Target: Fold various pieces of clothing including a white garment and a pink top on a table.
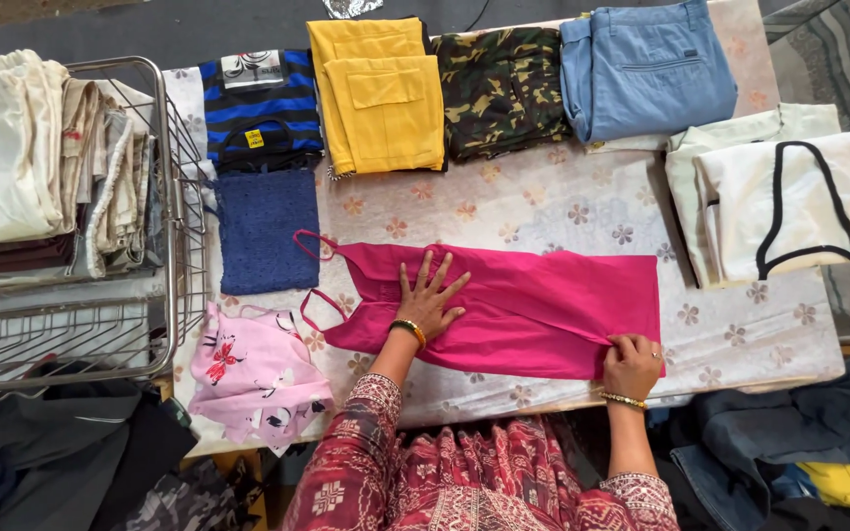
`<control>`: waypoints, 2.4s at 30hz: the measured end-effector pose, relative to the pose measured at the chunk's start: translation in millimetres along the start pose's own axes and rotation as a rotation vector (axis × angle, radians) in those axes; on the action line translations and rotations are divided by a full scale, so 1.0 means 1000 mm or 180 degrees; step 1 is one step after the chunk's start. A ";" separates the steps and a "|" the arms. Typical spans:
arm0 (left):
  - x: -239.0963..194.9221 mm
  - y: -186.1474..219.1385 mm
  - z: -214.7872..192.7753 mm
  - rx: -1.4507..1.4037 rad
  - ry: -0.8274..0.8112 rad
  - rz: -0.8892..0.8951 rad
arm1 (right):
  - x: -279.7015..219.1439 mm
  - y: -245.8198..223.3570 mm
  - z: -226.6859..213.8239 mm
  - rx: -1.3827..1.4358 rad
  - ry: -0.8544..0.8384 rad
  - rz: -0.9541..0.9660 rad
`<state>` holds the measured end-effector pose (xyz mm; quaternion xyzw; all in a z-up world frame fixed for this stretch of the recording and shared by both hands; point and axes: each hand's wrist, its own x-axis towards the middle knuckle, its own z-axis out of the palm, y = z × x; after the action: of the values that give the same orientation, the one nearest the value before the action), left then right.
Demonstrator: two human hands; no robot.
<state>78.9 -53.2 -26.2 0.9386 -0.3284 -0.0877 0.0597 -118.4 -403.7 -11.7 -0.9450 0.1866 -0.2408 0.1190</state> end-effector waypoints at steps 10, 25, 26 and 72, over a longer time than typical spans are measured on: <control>-0.003 0.000 0.008 -0.0222 0.0193 0.0049 | 0.037 -0.077 0.052 0.0456 -0.0780 -0.0081; -0.005 0.000 0.004 -0.0169 0.0189 -0.0008 | 0.059 0.049 0.030 -0.0205 -0.1278 0.2403; -0.005 0.001 0.003 -0.0150 0.0239 -0.0003 | 0.059 0.059 0.035 -0.0066 -0.1209 0.2420; 0.087 0.137 -0.027 -0.4123 0.0818 -0.1001 | 0.075 -0.113 0.015 -0.0076 -0.1956 0.0037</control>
<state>68.3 -212.3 12.2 0.7529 -0.0595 -0.1622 0.6350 -16.5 -330.5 41.6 -0.9738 0.1501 0.0591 0.1600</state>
